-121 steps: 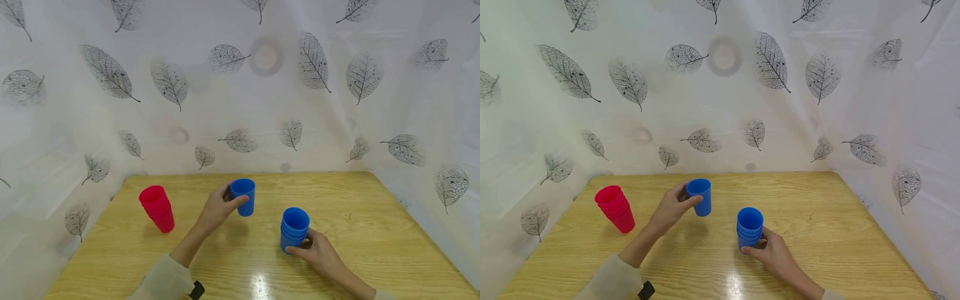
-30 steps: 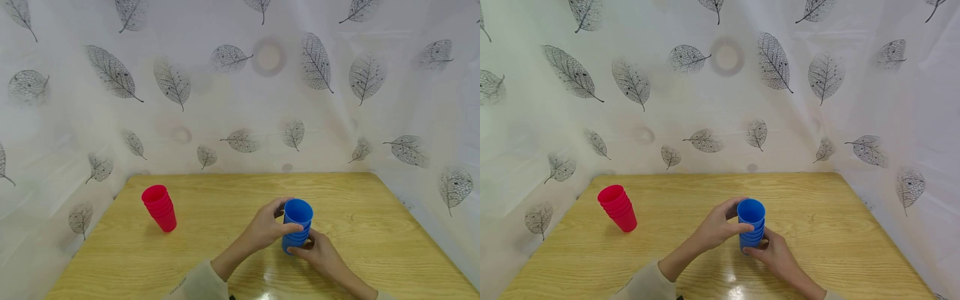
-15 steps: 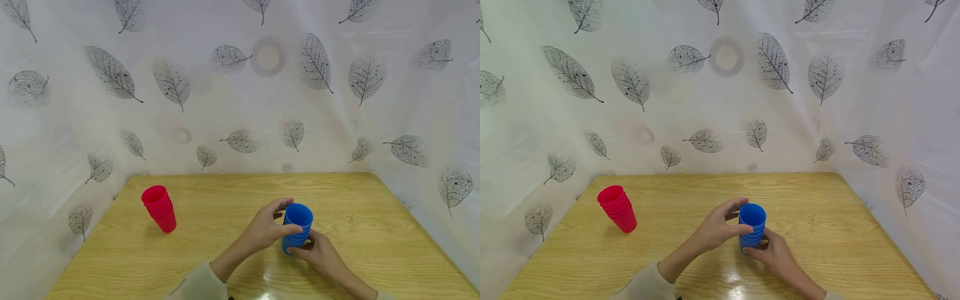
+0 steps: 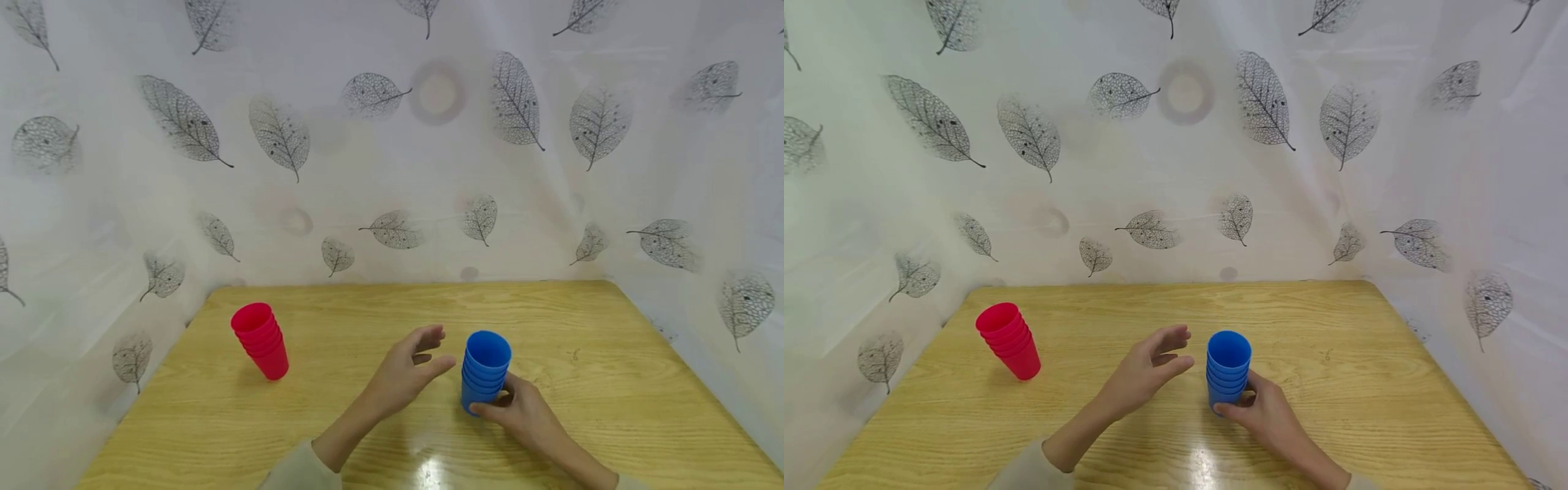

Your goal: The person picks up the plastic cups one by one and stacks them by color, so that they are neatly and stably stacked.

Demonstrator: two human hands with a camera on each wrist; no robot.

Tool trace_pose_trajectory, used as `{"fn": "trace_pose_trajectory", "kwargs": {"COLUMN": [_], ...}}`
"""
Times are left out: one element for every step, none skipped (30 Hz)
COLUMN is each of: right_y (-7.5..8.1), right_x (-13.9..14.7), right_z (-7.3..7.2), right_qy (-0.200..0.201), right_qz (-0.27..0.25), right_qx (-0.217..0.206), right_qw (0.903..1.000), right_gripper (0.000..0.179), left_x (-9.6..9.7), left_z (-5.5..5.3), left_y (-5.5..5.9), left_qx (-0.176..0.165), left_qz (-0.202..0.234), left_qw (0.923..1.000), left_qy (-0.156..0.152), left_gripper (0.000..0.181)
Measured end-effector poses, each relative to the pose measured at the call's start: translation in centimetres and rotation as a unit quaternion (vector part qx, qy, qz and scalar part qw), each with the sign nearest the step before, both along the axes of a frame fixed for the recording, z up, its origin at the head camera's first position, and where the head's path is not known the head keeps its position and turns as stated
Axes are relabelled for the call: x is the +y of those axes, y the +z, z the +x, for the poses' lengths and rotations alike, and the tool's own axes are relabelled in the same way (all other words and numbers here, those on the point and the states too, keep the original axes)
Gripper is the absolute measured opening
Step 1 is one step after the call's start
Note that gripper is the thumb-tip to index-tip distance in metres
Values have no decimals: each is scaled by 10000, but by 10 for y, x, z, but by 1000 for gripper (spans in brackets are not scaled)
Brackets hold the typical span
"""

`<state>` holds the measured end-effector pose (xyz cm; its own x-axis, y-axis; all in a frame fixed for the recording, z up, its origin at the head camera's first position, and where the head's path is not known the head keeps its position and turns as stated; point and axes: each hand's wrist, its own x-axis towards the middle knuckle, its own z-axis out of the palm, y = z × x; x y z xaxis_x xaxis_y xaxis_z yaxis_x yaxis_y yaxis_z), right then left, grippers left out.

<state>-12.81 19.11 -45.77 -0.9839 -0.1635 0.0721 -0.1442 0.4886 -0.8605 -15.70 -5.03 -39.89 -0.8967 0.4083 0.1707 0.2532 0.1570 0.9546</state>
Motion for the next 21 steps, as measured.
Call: {"fn": "trace_pose_trajectory", "kwargs": {"right_y": [0, 1, 1, 1, 0, 0, 0, -1, -1, -1, -2, -2, -1, -1, -1, 0, 1, 1, 2, 2, 3], "right_x": [0, -1, -1, -1, -1, -1, -1, 0, 0, 1, 1, 2, 3, 4, 4, 5, 6, 7, 8, 9, 10], "right_z": [0, -1, -1, -2, -3, -4, -6, -7, -9, -11, -12, -14, -15, -17, -19, -20, -22, -24, -26, -28, -30], "right_qy": [3, 3, -9, -27, -50, -78, -105, -125, -141, -143, -156, -155, -146, -129, -128, -118, -117, -109, -102, -106, -118], "right_qz": [-18, -30, -45, -49, -52, -46, -38, -21, -23, -17, -7, 7, 16, 25, 46, 75, 116, 144, 177, 207, 237], "right_qx": [-18, -31, -42, -39, -39, -28, -13, -2, 3, 8, -4, 4, 6, 7, 20, 24, 39, 53, 56, 59, 74], "right_qw": [10000, 10000, 10000, 10000, 10000, 10000, 9999, 9999, 9999, 9999, 9999, 9999, 9999, 9999, 9999, 9999, 9999, 9998, 9998, 9997, 9996], "right_gripper": [52, 52, 52, 52, 52, 52, 52, 52, 52, 52, 52, 52, 53, 53, 53, 54, 55, 55, 55, 56, 56], "left_x": [-3, -6, -9, -12, -14, -17, -19, -21, -22, -24, -26, -27, -29, -30, -32, -33, -35, -36, -37, -39, -40], "left_z": [0, 1, 1, 2, 2, 2, 2, 2, 2, 1, 1, 1, 1, 1, 1, 1, 1, 1, 1, 0, 0], "left_y": [-1, -2, -3, -4, -4, -5, -6, -7, -8, -9, -9, -10, -11, -11, -11, -12, -12, -13, -13, -13, -14], "left_qx": [7, 15, 23, 35, 45, 53, 69, 87, 102, 118, 119, 111, 110, 111, 110, 118, 119, 125, 131, 138, 142], "left_qz": [-27, -29, -25, -31, -32, -31, -35, -33, -41, -55, -74, -91, -121, -155, -202, -248, -286, -302, -315, -318, -322], "left_qw": [10000, 10000, 10000, 10000, 10000, 10000, 10000, 9999, 9999, 9999, 9998, 9998, 9998, 9997, 9996, 9995, 9994, 9993, 9992, 9992, 9992], "left_qy": [15, 17, 20, 26, 31, 39, 57, 69, 88, 102, 116, 121, 132, 147, 161, 165, 174, 179, 183, 181, 180], "left_gripper": [60, 60, 60, 60, 60, 60, 60, 60, 60, 60, 61, 61, 62, 62, 62, 62, 62, 63, 63, 63, 63]}}
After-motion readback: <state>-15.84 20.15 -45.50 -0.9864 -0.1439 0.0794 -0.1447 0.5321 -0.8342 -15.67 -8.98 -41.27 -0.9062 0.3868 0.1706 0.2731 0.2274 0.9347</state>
